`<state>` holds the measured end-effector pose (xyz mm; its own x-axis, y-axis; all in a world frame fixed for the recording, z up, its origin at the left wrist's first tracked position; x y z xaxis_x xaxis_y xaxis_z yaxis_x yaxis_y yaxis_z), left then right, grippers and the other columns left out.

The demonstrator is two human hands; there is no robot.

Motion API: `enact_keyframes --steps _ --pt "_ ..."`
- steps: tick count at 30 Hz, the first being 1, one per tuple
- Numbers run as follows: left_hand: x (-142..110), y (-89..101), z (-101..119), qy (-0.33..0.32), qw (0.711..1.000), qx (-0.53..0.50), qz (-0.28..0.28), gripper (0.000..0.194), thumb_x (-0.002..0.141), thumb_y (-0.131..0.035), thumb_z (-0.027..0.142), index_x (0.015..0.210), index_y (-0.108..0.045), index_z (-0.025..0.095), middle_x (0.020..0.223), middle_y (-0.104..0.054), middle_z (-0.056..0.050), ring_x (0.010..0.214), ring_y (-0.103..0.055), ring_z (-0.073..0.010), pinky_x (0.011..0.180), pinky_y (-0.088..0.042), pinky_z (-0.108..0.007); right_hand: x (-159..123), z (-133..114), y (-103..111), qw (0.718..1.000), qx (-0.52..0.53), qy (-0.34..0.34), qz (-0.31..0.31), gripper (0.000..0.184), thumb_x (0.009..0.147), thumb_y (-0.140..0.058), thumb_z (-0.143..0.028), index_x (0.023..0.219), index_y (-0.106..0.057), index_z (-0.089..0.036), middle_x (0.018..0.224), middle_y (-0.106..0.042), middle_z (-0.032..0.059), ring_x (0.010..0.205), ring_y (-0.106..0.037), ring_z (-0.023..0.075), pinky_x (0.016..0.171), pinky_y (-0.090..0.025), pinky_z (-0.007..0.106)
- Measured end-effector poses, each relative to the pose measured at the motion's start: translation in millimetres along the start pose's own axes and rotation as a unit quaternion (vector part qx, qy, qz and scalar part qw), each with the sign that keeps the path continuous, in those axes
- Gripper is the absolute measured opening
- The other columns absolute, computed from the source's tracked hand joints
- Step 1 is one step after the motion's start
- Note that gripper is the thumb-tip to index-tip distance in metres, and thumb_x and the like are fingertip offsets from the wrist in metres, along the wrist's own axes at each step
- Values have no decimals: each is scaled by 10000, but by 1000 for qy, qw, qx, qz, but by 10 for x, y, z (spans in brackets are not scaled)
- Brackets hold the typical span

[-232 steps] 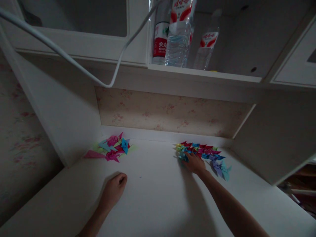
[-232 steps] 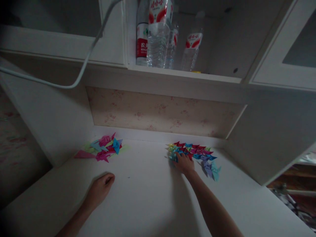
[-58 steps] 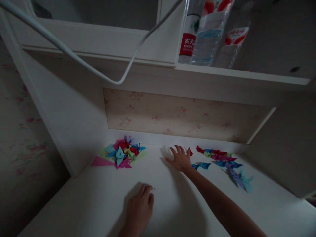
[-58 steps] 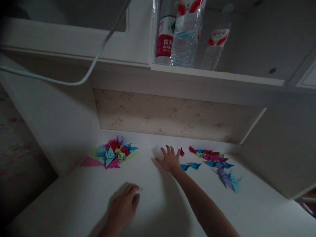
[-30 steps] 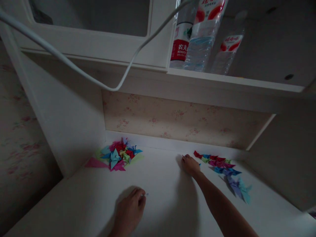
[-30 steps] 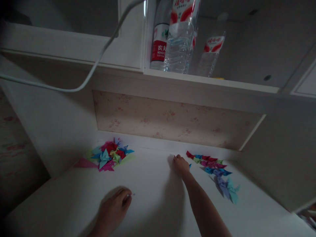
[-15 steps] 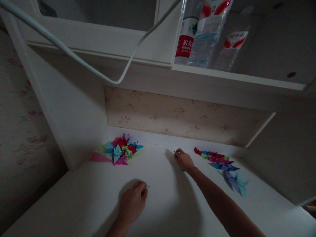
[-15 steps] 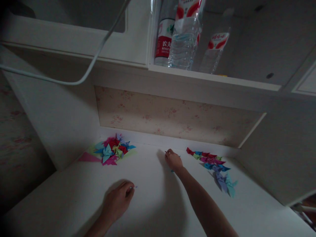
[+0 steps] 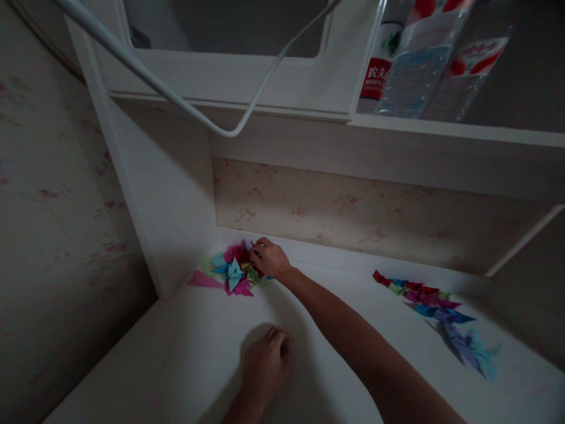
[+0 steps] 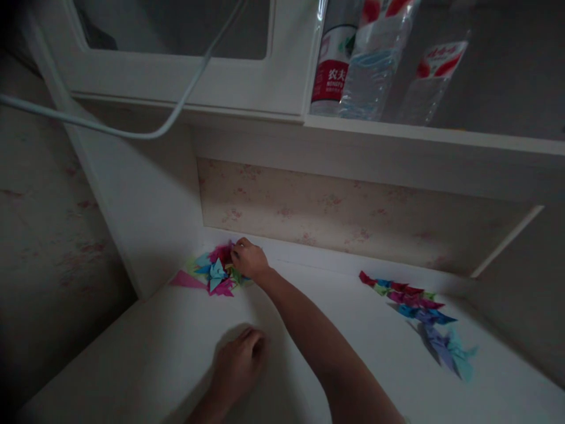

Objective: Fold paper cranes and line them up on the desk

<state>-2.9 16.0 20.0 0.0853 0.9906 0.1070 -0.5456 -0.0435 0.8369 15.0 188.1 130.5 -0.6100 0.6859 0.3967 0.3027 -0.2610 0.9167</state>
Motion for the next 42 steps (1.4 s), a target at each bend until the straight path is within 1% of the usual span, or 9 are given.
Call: enact_keyframes --steps 4,7,14,19,24,27,31,35,42 --pt "13 -19 -19 -1 1000 10 -6 211 884 -415 238 914 -623 264 944 -668 5 795 -642 -147 685 -406 -245 504 -287 -101 998 -1 58 3 298 965 -366 -268 1136 -596 -187 1177 -564 88 1046 -534 201 862 -431 317" --pt "23 -30 -39 2 1000 15 -11 196 874 -429 233 921 -617 263 941 -669 16 802 -645 -150 674 -403 -247 604 -422 -195 995 -3 98 -6 235 927 -462 -259 1104 -608 -208 1148 -599 77 1083 -506 227 905 -395 366" --pt "6 37 -2 -10 1000 -1 -18 221 882 -420 215 921 -635 253 959 -667 -15 861 -628 -151 735 -406 -234 -111 -373 -280 995 -2 96 -3 260 955 -405 -331 1071 -608 -218 1086 -628 62 1051 -519 206 951 -338 381" --pt "22 38 0 -9 1000 -14 -9 173 872 -463 227 882 -633 256 956 -675 8 840 -620 -133 726 -385 -218 -1176 329 -153 998 -17 -49 31 228 918 -469 -287 1103 -594 -242 1131 -613 45 1040 -525 188 943 -350 330" --pt "62 -2 -8 -9 1000 -9 -10 160 870 -473 267 875 -633 275 943 -686 35 797 -622 -119 709 -377 -210 -2481 1364 249 968 -76 -232 53 321 905 -448 -310 1162 -564 -156 1223 -535 162 1110 -473 284 953 -332 431" --pt "68 -1 6 -6 1000 0 -6 168 870 -465 294 856 -632 283 910 -691 47 774 -626 -120 686 -374 -213 -3304 1981 511 892 -190 -410 16 437 876 -465 -442 1255 -502 -228 1378 -404 122 1213 -382 310 1002 -271 468" --pt "77 -9 25 9 1000 10 -14 171 863 -468 319 853 -635 284 858 -699 46 754 -627 -128 673 -380 -217 -4174 2549 727 803 -241 -545 -12 632 816 -460 -591 1363 -382 -284 1443 -298 128 1269 -309 353 963 -263 572" --pt "96 -27 36 10 1000 8 -10 172 859 -468 315 828 -632 276 830 -703 44 745 -629 -127 691 -393 -210 -4525 2807 788 794 -219 -566 -38 580 839 -405 -586 1342 -418 -300 1400 -369 132 1231 -369 361 880 -373 538" --pt "76 -54 51 22 999 27 5 153 863 -474 298 830 -620 271 828 -687 53 741 -618 -114 698 -386 -200 -4310 2775 801 851 -170 -493 -66 400 897 -356 -279 1263 -508 -223 1254 -538 115 1063 -539 284 822 -442 387"
Point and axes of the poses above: each hand's wrist, its own x-axis towards the middle knuckle, its own y-axis out of the back of the hand, z = x × y, the point moved 3 cm from there along x, towards the middle knuckle
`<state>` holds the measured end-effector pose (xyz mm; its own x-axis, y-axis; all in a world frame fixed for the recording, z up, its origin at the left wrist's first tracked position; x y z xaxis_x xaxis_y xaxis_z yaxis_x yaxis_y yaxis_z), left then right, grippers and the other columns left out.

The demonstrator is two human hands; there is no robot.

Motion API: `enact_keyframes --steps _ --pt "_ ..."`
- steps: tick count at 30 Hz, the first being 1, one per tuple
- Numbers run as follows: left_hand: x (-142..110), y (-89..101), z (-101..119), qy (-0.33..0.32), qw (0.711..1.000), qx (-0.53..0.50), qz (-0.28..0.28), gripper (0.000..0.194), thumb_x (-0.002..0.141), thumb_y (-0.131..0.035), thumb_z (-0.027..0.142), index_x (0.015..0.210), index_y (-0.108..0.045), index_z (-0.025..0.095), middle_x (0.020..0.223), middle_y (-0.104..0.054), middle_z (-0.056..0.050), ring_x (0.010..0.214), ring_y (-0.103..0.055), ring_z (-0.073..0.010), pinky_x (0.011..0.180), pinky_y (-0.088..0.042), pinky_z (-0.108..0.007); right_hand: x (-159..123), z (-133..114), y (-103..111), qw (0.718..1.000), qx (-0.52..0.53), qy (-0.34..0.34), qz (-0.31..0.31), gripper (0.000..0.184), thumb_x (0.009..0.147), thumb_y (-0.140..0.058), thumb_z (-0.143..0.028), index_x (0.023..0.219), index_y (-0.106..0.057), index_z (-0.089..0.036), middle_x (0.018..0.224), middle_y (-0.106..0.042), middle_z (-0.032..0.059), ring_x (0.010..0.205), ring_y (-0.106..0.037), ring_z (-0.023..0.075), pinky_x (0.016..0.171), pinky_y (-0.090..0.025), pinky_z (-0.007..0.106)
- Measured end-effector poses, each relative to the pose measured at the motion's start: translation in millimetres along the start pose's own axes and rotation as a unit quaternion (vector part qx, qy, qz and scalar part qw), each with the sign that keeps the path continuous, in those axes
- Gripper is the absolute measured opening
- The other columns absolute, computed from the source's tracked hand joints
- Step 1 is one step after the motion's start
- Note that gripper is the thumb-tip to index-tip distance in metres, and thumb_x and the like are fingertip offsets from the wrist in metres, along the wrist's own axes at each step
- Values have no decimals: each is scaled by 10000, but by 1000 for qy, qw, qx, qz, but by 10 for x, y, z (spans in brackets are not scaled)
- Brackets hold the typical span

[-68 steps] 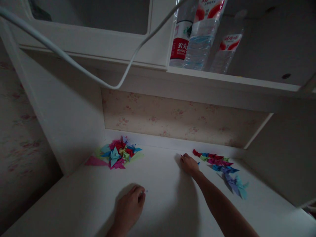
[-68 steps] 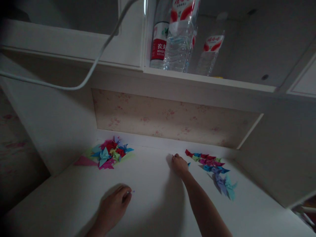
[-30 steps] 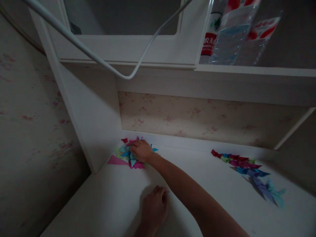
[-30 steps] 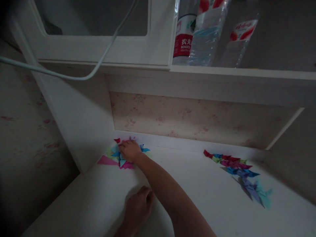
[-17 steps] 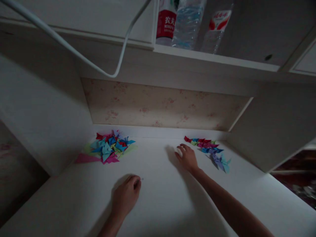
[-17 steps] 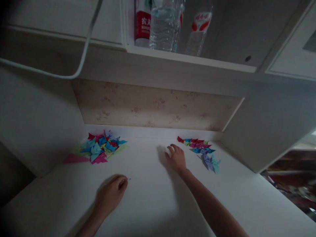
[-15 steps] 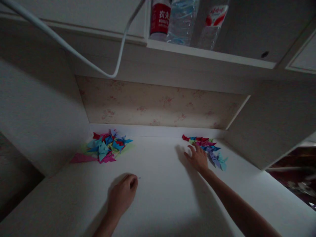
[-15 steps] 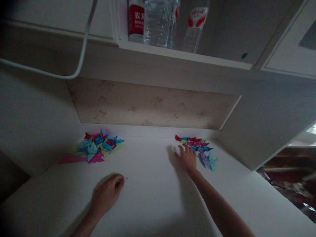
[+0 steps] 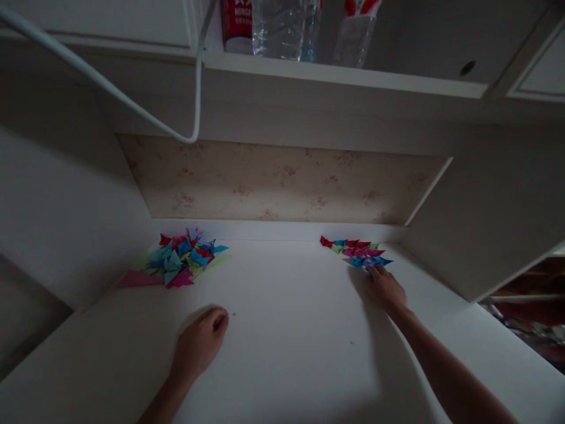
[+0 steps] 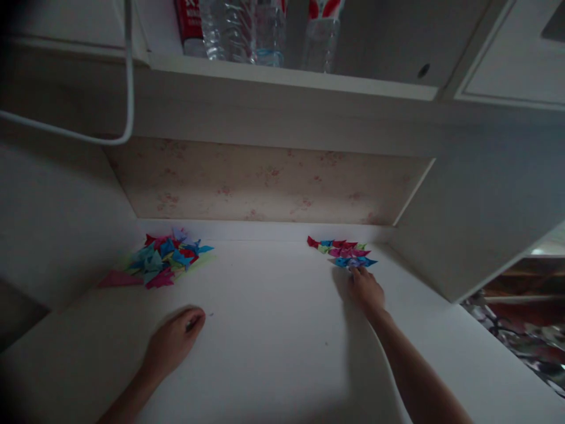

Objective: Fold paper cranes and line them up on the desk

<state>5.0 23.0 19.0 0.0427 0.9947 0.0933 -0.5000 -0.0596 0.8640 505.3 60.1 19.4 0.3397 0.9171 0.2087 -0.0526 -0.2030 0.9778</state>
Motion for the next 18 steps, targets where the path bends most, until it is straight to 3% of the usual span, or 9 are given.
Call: enact_keyframes --steps 3,6,9,13,18 --pt "-27 10 38 -10 1000 1 13 148 861 -476 269 822 -619 262 818 -675 56 723 -606 -101 691 -377 -194 -37 -323 44 998 51 34 5 381 890 -380 -312 1232 -529 -237 1251 -538 99 1028 -566 272 797 -460 368" --pt "-35 30 59 -16 1000 -10 19 147 857 -481 250 822 -623 256 807 -666 56 719 -597 -95 685 -370 -193 -163 -901 97 977 178 115 5 333 862 -442 -343 1141 -587 -237 1220 -545 83 978 -592 230 835 -461 323" --pt "-31 49 47 -10 999 -37 6 161 860 -478 245 822 -634 242 821 -668 43 745 -597 -97 695 -375 -192 -371 -1661 185 933 296 204 -23 277 832 -496 -329 1040 -637 -211 1164 -562 89 959 -593 206 859 -458 279" --pt "-30 78 27 -19 999 -50 -3 171 857 -482 233 803 -644 230 822 -670 28 751 -597 -105 714 -383 -202 -619 -2756 352 868 372 316 -90 241 816 -555 -287 1011 -651 -184 1022 -613 73 900 -593 187 833 -458 273" --pt "-23 81 -9 -22 998 -60 0 178 858 -482 236 791 -647 231 839 -681 19 762 -610 -119 728 -387 -213 -536 -4009 667 835 392 373 -100 253 782 -625 -283 1003 -670 -167 957 -644 69 933 -583 208 859 -440 300"
Point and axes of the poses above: each hand's wrist, its own x-axis towards the middle knuckle, its own y-axis out of the back of the hand, z = x × y, the point moved 3 cm from there along x, towards the middle knuckle
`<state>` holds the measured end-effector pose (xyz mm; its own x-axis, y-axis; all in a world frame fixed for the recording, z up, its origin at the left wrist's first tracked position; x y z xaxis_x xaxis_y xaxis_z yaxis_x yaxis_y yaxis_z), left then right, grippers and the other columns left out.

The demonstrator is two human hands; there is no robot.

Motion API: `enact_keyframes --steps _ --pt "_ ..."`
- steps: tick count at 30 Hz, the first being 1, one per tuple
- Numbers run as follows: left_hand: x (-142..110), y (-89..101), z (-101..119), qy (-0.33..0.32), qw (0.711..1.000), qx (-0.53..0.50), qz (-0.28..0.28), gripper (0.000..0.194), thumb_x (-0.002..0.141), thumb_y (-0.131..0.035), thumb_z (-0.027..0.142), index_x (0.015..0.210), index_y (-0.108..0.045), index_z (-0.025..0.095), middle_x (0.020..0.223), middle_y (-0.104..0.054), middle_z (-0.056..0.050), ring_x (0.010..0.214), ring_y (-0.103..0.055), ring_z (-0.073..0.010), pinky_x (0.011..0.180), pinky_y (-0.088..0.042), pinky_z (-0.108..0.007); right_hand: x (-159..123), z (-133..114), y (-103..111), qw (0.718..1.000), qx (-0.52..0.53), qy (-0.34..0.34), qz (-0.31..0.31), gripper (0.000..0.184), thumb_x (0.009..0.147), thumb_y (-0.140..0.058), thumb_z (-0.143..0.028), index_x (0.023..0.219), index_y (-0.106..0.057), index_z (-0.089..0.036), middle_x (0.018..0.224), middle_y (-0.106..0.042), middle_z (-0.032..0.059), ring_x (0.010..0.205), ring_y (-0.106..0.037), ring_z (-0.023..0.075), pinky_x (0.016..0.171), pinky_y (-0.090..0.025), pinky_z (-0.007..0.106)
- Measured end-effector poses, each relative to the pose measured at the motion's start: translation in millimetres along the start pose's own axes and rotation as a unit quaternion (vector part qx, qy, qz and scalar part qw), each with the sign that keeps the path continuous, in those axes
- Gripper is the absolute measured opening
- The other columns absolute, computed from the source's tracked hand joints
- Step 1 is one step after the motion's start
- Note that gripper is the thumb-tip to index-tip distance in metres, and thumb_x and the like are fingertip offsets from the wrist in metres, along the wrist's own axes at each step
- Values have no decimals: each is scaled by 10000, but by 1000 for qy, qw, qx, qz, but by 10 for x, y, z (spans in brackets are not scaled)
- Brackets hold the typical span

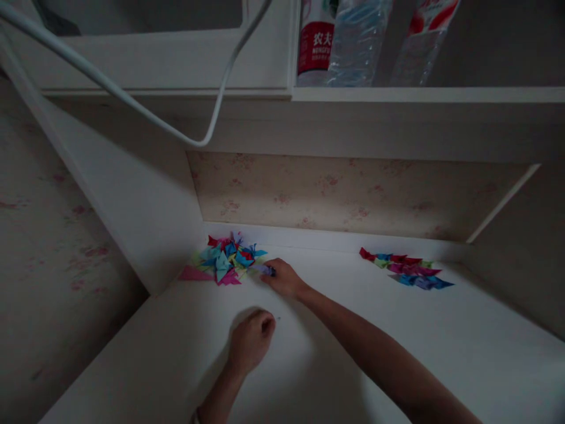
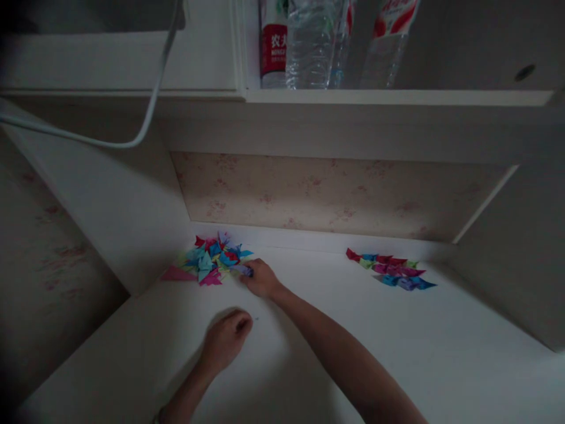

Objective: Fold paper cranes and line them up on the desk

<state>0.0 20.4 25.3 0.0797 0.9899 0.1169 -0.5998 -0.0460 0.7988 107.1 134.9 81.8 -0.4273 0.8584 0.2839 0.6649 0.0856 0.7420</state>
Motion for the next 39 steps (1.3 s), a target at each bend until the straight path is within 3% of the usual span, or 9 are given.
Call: enact_keyframes --steps 2,5,9,13,17,21,27,31,39 --pt "3 -8 -20 -1 1000 -5 -1 183 861 -478 240 794 -649 234 829 -683 18 755 -613 -122 717 -386 -212 410 -202 -78 1000 6 13 15 338 828 -577 -313 1115 -626 -142 1074 -616 110 1034 -553 223 919 -416 322" --pt "0 -7 -38 -6 1000 -6 0 175 857 -482 232 810 -651 234 832 -684 14 768 -618 -126 710 -387 -209 857 -387 -147 999 17 36 30 605 807 -618 -370 1342 -444 -147 1383 -405 152 1277 -378 242 1031 -337 342" --pt "-10 6 -44 -7 1000 -16 -6 178 857 -479 216 824 -652 229 861 -683 6 799 -617 -132 708 -388 -207 882 -383 -278 995 45 92 -8 668 781 -648 -304 1387 -386 -203 1493 -259 120 1390 -178 262 1083 -275 415" --pt "-5 6 -53 -18 1000 -18 -5 178 855 -483 213 797 -650 231 830 -678 16 771 -611 -124 716 -387 -204 333 -172 -330 989 92 119 5 540 777 -619 -199 1301 -490 -219 1368 -441 113 1297 -361 255 1038 -341 430" --pt "8 -9 -57 -26 1000 2 -1 166 852 -493 223 781 -642 239 825 -673 30 760 -610 -118 721 -387 -205 -470 152 -145 980 192 -13 51 357 806 -566 -233 1164 -571 -232 1126 -583 68 828 -606 156 711 -512 296" --pt "11 -20 -32 -26 999 32 -6 164 858 -490 247 805 -645 258 849 -675 42 773 -614 -121 740 -393 -214 -1312 448 151 945 282 -149 72 288 839 -549 -372 1077 -583 -215 785 -588 -9 569 -516 99 515 -417 211" --pt "33 -103 72 21 998 60 1 165 866 -479 298 839 -640 270 898 -679 40 773 -619 -135 694 -407 -230 -2088 662 286 940 244 -213 106 368 859 -498 -445 609 -538 -179 539 -393 -45 498 -356 92 461 -270 215" --pt "153 -313 532 -65 998 25 -7 173 865 -468 246 792 -624 230 855 -650 6 805 -605 -137 749 -436 -226 -2156 639 256 957 212 -183 78 388 851 -498 -379 522 -413 -192 511 -307 -53 477 -277 84 438 -205 218" --pt "844 -963 2142 -261 964 23 -33 208 891 -434 264 981 -621 244 1026 -606 -9 872 -599 -141 798 -474 -250 -2143 591 296 982 170 -83 17 277 659 -469 -78 436 -338 -178 447 -288 -68 422 -276 64 443 -204 226"
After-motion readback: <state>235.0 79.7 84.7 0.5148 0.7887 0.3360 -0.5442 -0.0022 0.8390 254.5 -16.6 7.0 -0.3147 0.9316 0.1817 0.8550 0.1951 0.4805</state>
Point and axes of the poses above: each hand's wrist, its own x-axis towards the middle knuckle, its own y-axis out of the back of the hand, z = x × y, the point moved 3 cm from there along x, towards the middle knuckle
